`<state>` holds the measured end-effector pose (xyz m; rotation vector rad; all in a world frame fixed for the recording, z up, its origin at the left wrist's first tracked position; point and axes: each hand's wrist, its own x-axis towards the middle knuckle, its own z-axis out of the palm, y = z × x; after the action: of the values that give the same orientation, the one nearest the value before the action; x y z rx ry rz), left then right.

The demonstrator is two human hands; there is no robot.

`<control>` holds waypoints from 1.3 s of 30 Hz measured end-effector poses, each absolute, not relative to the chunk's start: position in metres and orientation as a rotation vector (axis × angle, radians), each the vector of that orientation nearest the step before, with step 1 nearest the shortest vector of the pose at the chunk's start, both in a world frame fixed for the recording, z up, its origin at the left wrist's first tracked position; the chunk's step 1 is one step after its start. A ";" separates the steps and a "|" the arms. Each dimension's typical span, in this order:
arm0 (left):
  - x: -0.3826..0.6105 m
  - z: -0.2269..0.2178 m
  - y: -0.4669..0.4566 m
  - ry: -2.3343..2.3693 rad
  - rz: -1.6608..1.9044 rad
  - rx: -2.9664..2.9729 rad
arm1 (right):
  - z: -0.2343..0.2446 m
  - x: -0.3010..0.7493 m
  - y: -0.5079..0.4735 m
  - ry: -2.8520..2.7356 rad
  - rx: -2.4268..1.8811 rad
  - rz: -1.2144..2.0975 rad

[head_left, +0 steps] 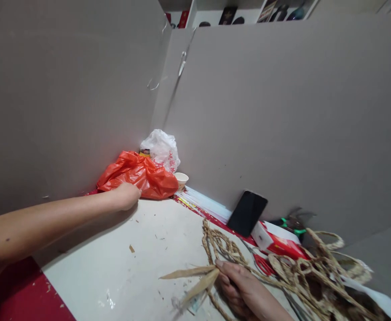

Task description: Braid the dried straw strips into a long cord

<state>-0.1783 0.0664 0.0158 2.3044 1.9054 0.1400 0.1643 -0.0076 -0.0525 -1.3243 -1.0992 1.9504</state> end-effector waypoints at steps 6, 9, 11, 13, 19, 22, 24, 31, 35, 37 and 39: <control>-0.153 0.049 0.055 1.350 0.502 1.903 | -0.045 0.161 -0.008 -1.163 -1.332 1.910; -0.122 0.058 0.043 0.965 0.505 1.475 | -0.042 0.159 -0.008 -1.167 -1.321 1.881; -0.100 0.054 0.036 0.845 0.529 1.381 | -0.041 0.158 -0.007 -1.163 -1.305 1.864; -0.079 0.044 0.032 0.790 0.575 1.375 | -0.041 0.159 -0.006 -1.174 -1.287 1.855; -0.033 0.001 0.041 0.726 0.464 1.218 | -0.042 0.162 -0.005 -1.144 -1.217 1.847; -0.024 -0.016 0.042 0.737 0.449 1.182 | -0.044 0.163 -0.004 -1.130 -1.186 1.851; -0.022 -0.023 0.041 0.746 0.445 1.140 | -0.045 0.163 -0.004 -1.127 -1.164 1.844; -0.022 -0.027 0.038 0.676 0.420 1.064 | -0.043 0.162 -0.004 -1.139 -1.158 1.844; -0.023 -0.025 0.038 0.669 0.406 1.056 | -0.041 0.162 -0.005 -1.140 -1.157 1.844; -0.024 -0.026 0.037 0.673 0.406 1.094 | -0.040 0.162 -0.005 -1.135 -1.163 1.841; -0.025 -0.029 0.036 0.672 0.409 1.124 | -0.040 0.161 -0.005 -1.127 -1.169 1.842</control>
<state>-0.0248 0.0363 -0.0290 1.1244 0.6717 0.4087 0.1613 -0.0048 -0.0402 -1.1688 -1.1274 1.8422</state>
